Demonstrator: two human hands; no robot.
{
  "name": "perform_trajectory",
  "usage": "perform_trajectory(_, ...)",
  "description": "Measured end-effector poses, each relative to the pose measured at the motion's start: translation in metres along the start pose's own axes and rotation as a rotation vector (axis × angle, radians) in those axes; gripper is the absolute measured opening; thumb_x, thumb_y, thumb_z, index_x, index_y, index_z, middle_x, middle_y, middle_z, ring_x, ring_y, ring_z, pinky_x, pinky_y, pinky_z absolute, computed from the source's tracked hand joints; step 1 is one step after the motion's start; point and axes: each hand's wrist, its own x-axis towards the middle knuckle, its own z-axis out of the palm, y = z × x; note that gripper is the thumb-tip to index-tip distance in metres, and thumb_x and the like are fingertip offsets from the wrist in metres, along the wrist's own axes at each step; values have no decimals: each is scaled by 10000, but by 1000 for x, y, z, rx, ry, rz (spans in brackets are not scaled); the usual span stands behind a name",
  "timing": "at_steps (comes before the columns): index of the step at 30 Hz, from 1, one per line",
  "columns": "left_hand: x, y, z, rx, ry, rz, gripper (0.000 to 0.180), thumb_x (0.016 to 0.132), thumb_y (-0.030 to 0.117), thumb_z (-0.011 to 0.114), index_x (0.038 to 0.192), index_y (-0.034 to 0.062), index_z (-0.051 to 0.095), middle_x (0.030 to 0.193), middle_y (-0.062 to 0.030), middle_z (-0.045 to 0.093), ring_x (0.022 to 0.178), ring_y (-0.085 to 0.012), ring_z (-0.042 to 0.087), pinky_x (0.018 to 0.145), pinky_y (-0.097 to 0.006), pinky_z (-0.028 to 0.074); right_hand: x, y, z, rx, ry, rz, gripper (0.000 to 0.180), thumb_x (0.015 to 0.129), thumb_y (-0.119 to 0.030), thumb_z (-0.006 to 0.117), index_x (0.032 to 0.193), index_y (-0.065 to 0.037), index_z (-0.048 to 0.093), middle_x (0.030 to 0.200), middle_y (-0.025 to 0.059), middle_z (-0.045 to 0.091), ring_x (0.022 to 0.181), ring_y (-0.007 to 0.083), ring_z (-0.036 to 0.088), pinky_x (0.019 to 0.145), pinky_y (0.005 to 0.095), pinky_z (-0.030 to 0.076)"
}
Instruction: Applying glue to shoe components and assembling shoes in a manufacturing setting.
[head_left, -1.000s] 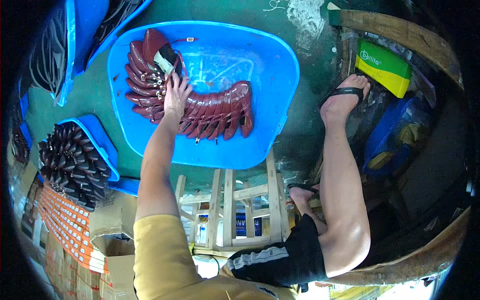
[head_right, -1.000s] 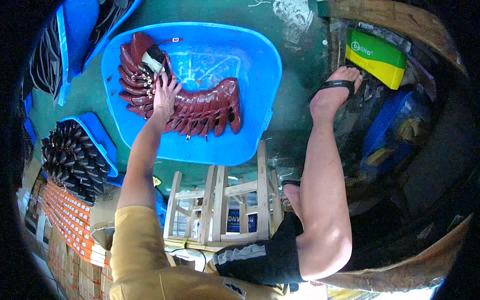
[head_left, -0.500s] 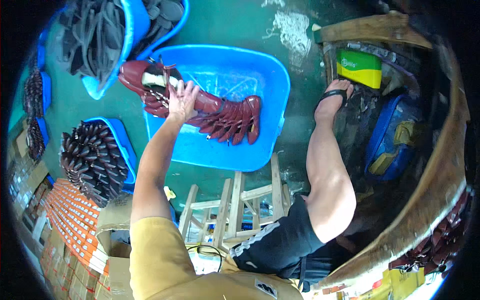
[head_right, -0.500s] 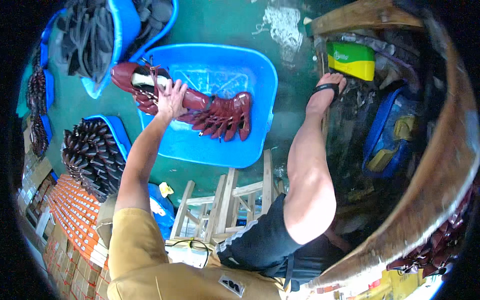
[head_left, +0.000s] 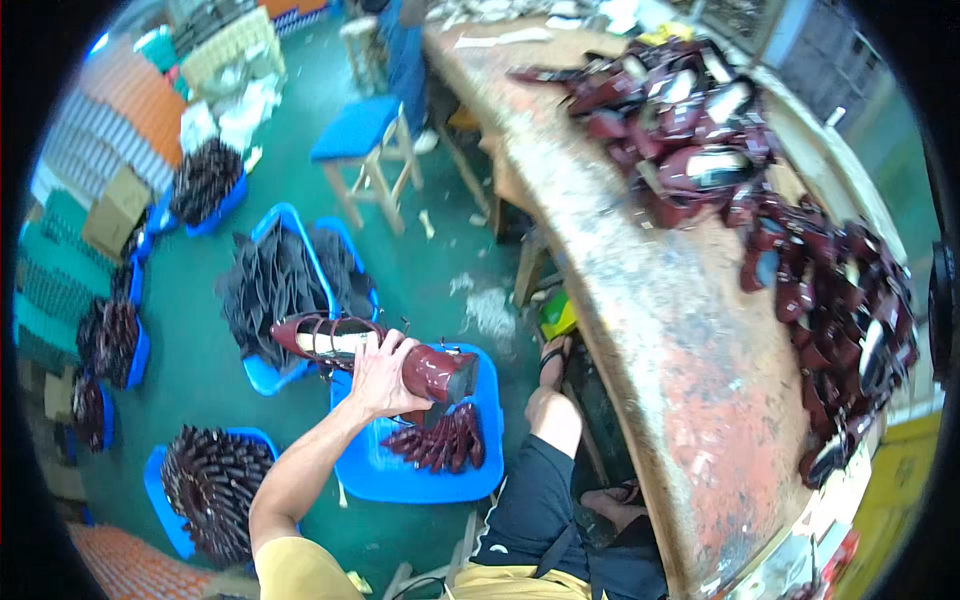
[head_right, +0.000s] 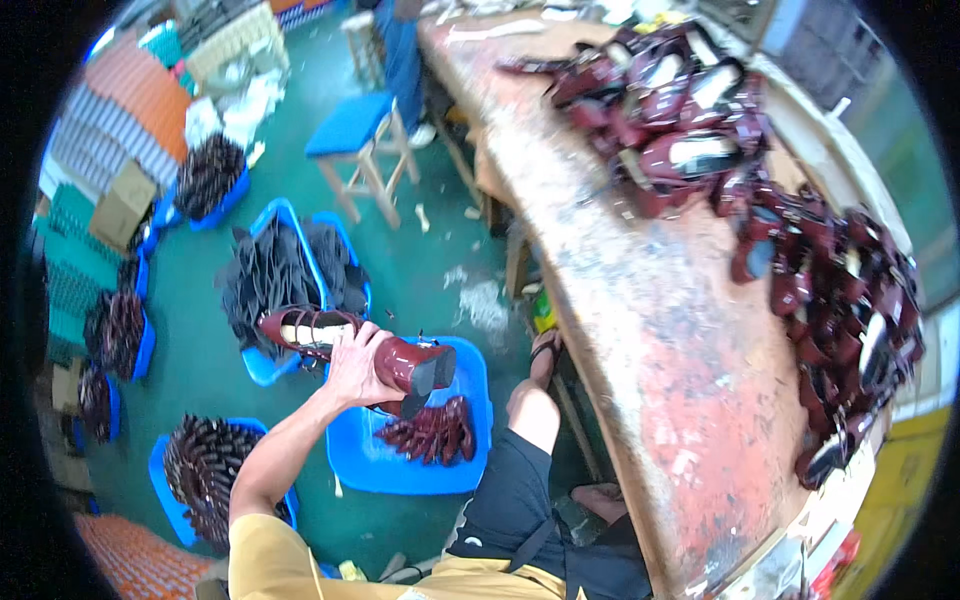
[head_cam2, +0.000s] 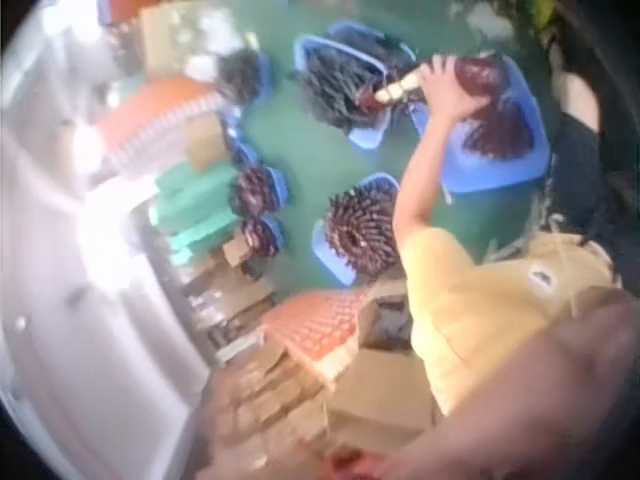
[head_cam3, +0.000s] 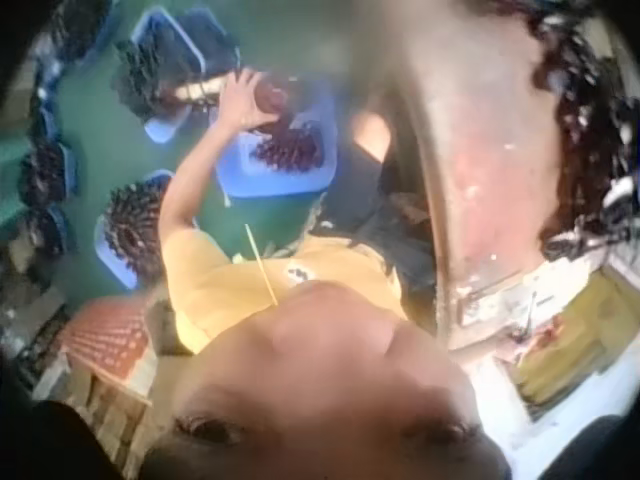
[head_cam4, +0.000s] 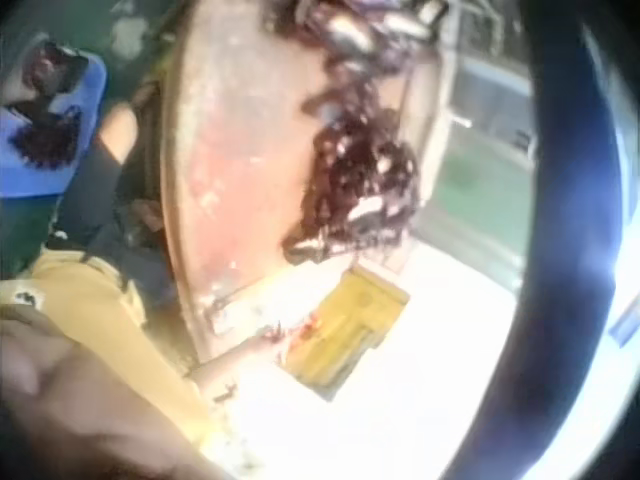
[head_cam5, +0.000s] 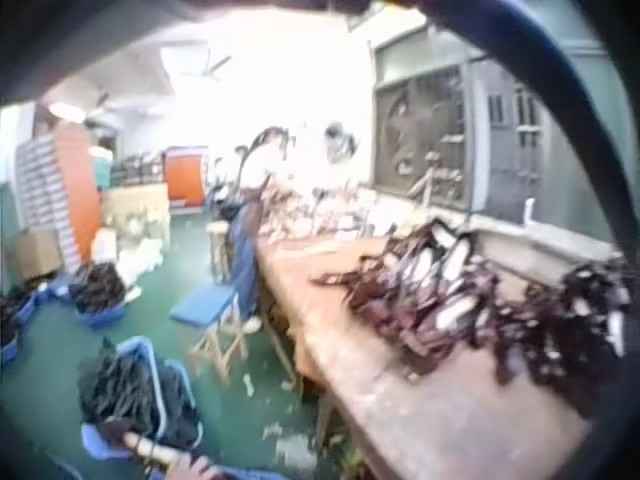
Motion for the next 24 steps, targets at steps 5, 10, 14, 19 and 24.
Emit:
perform_trajectory(5, 46, 139, -147, 195, 80, 409, 965, 464, 502, 875, 1301, 135, 566, 1227, -150, 533, 1154, -423, 489, 958, -561, 454, -38, 6, -23, 795, 277, 813, 189, 899, -197, 683, 1039, -70, 685, 855, 127, 639, 739, 292, 615, 545, 391, 509)
perform_trajectory(10, 100, 339, -196, 617, 31, 961, 851, 447, 467, 920, 1201, 192, 637, 1216, -72, 577, 1219, -332, 482, 967, -530, 455, -97, 47, -69, 991, 327, 1169, 213, 961, -272, 626, 1040, -79, 667, 976, 118, 654, 862, 228, 619, 576, 304, 472)
perform_trajectory(14, 109, 490, -82, 1280, 5, 1376, 682, 587, 564, 871, 1195, 319, 679, 1266, 38, 610, 1294, -272, 475, 1116, -529, 311, -157, 101, -85, 1397, 473, 1235, 261, 957, -254, 644, 1129, -60, 671, 969, 98, 687, 817, 249, 634, 621, 338, 512)
perform_trajectory(19, 86, 599, 50, 1413, -9, 1818, 397, 964, 392, 568, 1359, 365, 597, 1484, 113, 506, 1495, -239, 278, 1217, -626, 101, -175, 112, -124, 1308, 346, 1224, 264, 1068, -298, 514, 1088, -69, 642, 872, 18, 612, 704, 58, 539, 615, 212, 446)
perform_trajectory(24, 79, 562, 22, 1017, 258, 1861, 428, 849, 308, 659, 1276, 279, 648, 1487, 53, 507, 1520, -226, 271, 1269, -584, 59, -162, 77, -129, 1026, 550, 1332, 320, 1046, -336, 568, 1075, -30, 660, 739, 11, 588, 558, 48, 444, 484, 205, 340)
